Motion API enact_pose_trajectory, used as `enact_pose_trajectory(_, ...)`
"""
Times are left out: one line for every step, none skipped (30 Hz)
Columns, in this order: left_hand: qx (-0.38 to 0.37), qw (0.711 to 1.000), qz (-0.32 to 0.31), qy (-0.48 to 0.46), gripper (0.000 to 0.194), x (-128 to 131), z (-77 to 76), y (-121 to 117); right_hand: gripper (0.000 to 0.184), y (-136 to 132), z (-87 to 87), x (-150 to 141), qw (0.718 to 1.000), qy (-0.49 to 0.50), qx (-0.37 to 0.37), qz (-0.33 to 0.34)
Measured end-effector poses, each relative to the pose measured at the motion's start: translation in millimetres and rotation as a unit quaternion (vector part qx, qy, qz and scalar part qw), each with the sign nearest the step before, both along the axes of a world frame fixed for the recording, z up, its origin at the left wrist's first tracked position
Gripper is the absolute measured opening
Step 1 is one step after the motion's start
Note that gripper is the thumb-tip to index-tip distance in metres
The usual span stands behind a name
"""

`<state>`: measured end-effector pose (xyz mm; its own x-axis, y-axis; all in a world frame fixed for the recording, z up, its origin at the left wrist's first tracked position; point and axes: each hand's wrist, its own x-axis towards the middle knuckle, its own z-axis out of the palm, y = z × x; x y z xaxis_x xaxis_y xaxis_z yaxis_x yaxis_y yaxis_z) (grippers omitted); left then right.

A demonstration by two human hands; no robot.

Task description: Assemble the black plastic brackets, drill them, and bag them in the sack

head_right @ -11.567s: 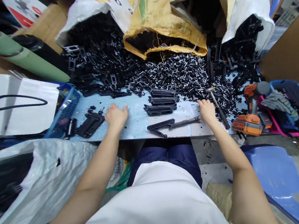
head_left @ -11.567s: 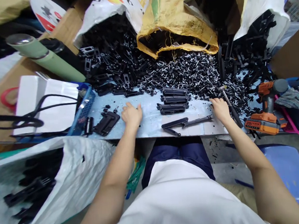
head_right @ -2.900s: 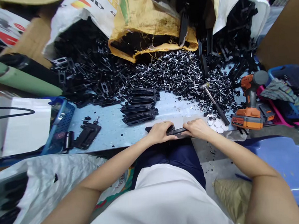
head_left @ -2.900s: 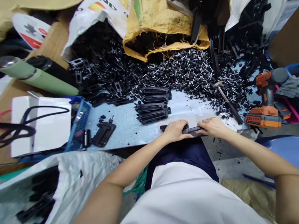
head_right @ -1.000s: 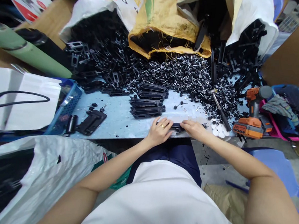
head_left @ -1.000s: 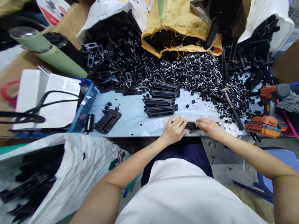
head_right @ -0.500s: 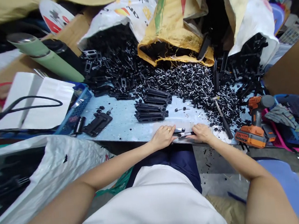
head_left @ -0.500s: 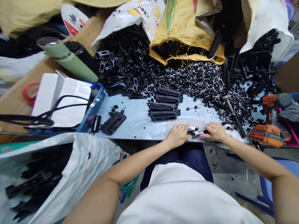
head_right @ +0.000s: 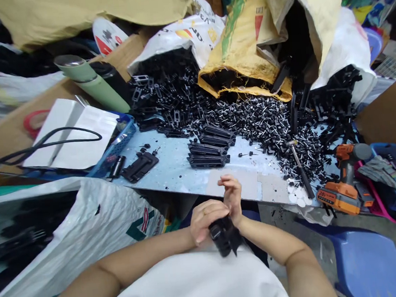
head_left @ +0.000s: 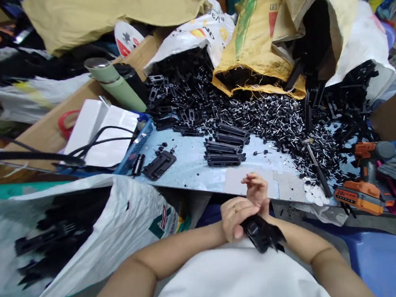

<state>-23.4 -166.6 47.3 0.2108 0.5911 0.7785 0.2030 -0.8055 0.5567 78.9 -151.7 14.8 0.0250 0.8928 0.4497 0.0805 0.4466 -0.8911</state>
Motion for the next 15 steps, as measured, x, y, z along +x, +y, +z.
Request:
enact_pose_trajectory(0.040, 0.998, 0.028, 0.026, 0.069, -4, -9.6, 6, 0.055, 12, -6.2, -5, 1.000, -0.004, 0.003, -0.015)
enact_pose_trajectory(0.075, 0.993, 0.059, 0.064, 0.072, -10, -20.2, 14, 0.047, 28, -9.8, -7, 0.999, -0.030, 0.008, -0.012)
enact_pose_trajectory(0.100, 0.984, 0.093, 0.110, 0.075, -18, -31.0, 23, 0.040, 48, -11.0, -6, 0.997, -0.076, 0.016, 0.000)
enact_pose_trajectory(0.110, 0.972, 0.127, 0.163, 0.076, -26, -41.5, 34, 0.036, 72, -10.2, -4, 0.990, -0.137, 0.021, 0.011)
enact_pose_trajectory(0.105, 0.958, 0.152, 0.218, 0.077, -34, -50.9, 45, 0.035, 96, -7.9, -3, 0.979, -0.203, 0.023, 0.009)
enact_pose_trajectory(0.086, 0.944, 0.164, 0.272, 0.076, -41, -58.8, 56, 0.034, 122, -4.6, -2, 0.964, -0.267, 0.018, 0.001)
enact_pose_trajectory(0.057, 0.929, 0.174, 0.321, 0.072, -46, -64.9, 65, 0.034, 146, -0.9, -3, 0.946, -0.325, 0.008, -0.009)
enact_pose_trajectory(0.027, 0.913, 0.180, 0.364, 0.069, -49, -69.0, 73, 0.035, 168, 2.7, -6, 0.925, -0.380, -0.005, -0.017)
enact_pose_trajectory(-0.002, 0.898, 0.184, 0.400, 0.068, -50, -71.4, 79, 0.036, 186, 5.8, -10, 0.902, -0.431, -0.018, -0.022)
enact_pose_trajectory(-0.028, 0.884, 0.188, 0.428, 0.070, -50, -72.4, 84, 0.039, 200, 7.9, -15, 0.879, -0.476, -0.029, -0.023)
enact_pose_trajectory(-0.050, 0.871, 0.190, 0.450, 0.074, -49, -72.6, 86, 0.041, 209, 8.9, -20, 0.856, -0.515, -0.039, -0.022)
enact_pose_trajectory(-0.069, 0.860, 0.192, 0.467, 0.079, -47, -72.4, 87, 0.043, 214, 8.8, -25, 0.836, -0.547, -0.045, -0.018)
enact_pose_trajectory(-0.086, 0.852, 0.192, 0.479, 0.083, -45, -72.2, 87, 0.043, 215, 7.9, -28, 0.820, -0.571, -0.048, -0.013)
enact_pose_trajectory(-0.102, 0.846, 0.194, 0.486, 0.085, -44, -72.0, 86, 0.043, 214, 6.6, -30, 0.807, -0.588, -0.048, -0.008)
enact_pose_trajectory(-0.117, 0.841, 0.194, 0.491, 0.085, -43, -72.1, 85, 0.042, 210, 5.3, -30, 0.799, -0.600, -0.045, -0.001)
